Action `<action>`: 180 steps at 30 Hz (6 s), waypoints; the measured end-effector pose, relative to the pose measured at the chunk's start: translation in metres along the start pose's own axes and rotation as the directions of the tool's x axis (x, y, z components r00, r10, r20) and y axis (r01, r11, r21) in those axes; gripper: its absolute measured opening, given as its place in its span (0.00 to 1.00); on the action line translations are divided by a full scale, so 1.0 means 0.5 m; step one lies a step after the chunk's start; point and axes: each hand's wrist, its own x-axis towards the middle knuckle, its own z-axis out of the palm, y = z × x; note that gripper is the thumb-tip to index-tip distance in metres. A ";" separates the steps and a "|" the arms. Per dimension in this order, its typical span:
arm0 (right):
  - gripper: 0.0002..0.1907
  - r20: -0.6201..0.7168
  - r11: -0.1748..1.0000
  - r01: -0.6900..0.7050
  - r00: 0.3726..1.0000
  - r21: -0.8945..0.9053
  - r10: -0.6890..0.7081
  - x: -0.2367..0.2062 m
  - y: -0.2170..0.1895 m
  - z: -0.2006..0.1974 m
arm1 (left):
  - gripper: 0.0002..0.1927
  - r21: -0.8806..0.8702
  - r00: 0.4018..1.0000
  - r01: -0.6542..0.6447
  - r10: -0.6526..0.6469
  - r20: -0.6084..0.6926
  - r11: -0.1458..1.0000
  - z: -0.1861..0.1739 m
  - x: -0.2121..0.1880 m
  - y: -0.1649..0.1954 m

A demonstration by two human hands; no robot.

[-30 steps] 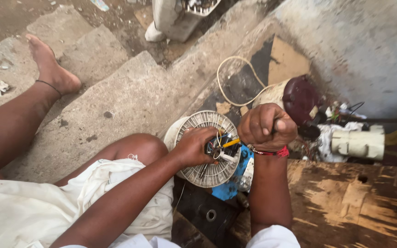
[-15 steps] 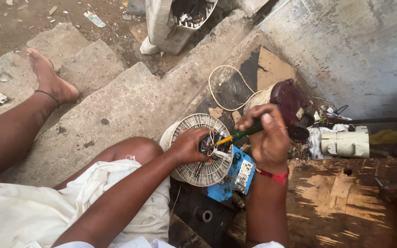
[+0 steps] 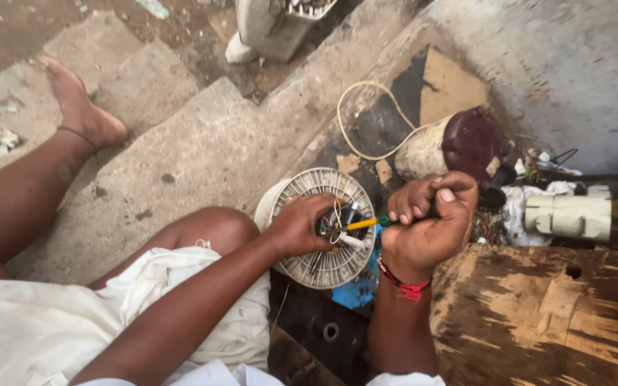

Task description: The person sits on outdoor concrete steps repairing a fan motor assembly, holding the fan guard and motor with one hand while using a screwdriver with the other to loosen and tighten screws on the motor. They reposition the fan, work on the wiring, and later use a small stick-like tool on the motor hub.

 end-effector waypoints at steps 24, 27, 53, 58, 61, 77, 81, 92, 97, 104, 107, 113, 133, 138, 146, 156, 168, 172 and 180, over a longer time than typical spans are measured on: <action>0.07 0.766 0.929 -0.353 0.626 0.111 0.146 0.090 0.019 -0.040 | 0.46 -0.040 0.998 -0.035 0.032 -0.056 0.999 0.005 0.022 -0.002; 0.11 0.609 0.963 -0.256 0.777 0.078 0.158 0.075 0.006 -0.055 | 0.43 -0.023 1.000 -0.022 0.022 -0.020 0.999 0.003 0.032 -0.009; 0.10 0.183 0.998 -0.070 0.981 -0.002 0.069 0.007 0.005 -0.033 | 0.48 0.008 0.999 0.030 -0.030 -0.027 1.000 0.003 0.036 -0.016; 0.10 0.180 0.998 -0.059 0.982 0.008 0.057 0.009 0.006 -0.036 | 0.48 0.021 0.999 0.041 -0.040 -0.012 0.999 0.004 0.038 -0.013; 0.10 0.173 0.998 -0.062 0.983 0.008 0.059 0.010 0.006 -0.039 | 0.48 0.021 0.997 0.075 -0.075 0.020 0.997 0.005 0.039 -0.011; 0.12 0.182 0.995 -0.095 0.979 0.003 0.093 0.013 0.006 -0.033 | 0.46 -0.047 0.998 0.058 -0.058 0.013 0.997 -0.004 0.030 -0.014; 0.13 0.320 0.969 -0.244 0.921 0.033 0.221 0.043 0.008 -0.042 | 0.48 -0.010 1.000 -0.011 0.011 -0.022 1.000 -0.003 0.023 -0.009; 0.15 0.675 0.898 -0.430 0.690 0.094 0.261 0.091 0.025 -0.060 | 0.51 0.000 1.000 0.008 -0.008 0.019 1.000 0.004 0.017 -0.004; 0.14 0.480 0.929 -0.366 0.825 0.052 0.298 0.092 0.020 -0.057 | 0.49 0.014 0.998 0.047 -0.048 0.032 0.999 0.001 0.027 0.001; 0.13 0.296 0.973 -0.233 0.928 -0.012 0.225 0.055 0.008 -0.047 | 0.46 -0.017 0.999 0.035 -0.035 0.013 0.999 -0.001 0.033 -0.008; 0.13 0.257 0.983 -0.184 0.949 -0.019 0.182 0.047 0.011 -0.034 | 0.47 0.014 1.000 0.017 -0.017 -0.017 1.000 0.000 0.036 -0.013; 0.14 0.222 0.987 -0.152 0.962 -0.046 0.159 0.043 0.008 -0.023 | 0.47 -0.014 1.000 0.018 -0.018 -0.011 1.000 0.000 0.037 -0.014; 0.14 0.356 0.984 -0.178 0.920 0.012 0.163 0.013 0.001 -0.019 | 0.51 0.016 1.000 0.009 -0.009 0.006 1.000 0.008 0.013 -0.015; 0.15 0.501 0.947 -0.305 0.838 0.098 0.218 0.042 0.007 -0.043 | 0.51 0.001 1.000 -0.006 0.006 0.011 1.000 0.004 0.002 -0.003; 0.15 0.685 0.893 -0.438 0.683 0.105 0.254 0.066 0.011 -0.054 | 0.51 -0.017 1.000 -0.004 0.004 0.013 1.000 0.008 -0.009 -0.002; 0.19 0.899 0.902 -0.425 0.421 0.081 0.118 0.079 0.017 -0.049 | 0.46 -0.031 0.999 0.043 -0.042 0.017 0.999 0.005 0.010 0.004; 0.07 0.531 0.967 -0.153 0.813 -0.204 0.241 0.018 -0.057 -0.048 | 0.45 -0.019 1.000 -0.018 0.018 -0.021 1.000 0.009 0.041 -0.025; 0.05 0.218 0.997 -0.058 0.973 -0.060 0.070 -0.021 -0.038 -0.022 | 0.49 0.027 0.993 -0.087 0.089 -0.076 0.996 0.021 0.034 -0.037; 0.06 0.076 0.982 0.189 0.979 -0.023 -0.187 -0.049 -0.013 -0.012 | 0.54 0.065 0.999 -0.036 0.037 -0.009 0.997 0.042 0.023 -0.045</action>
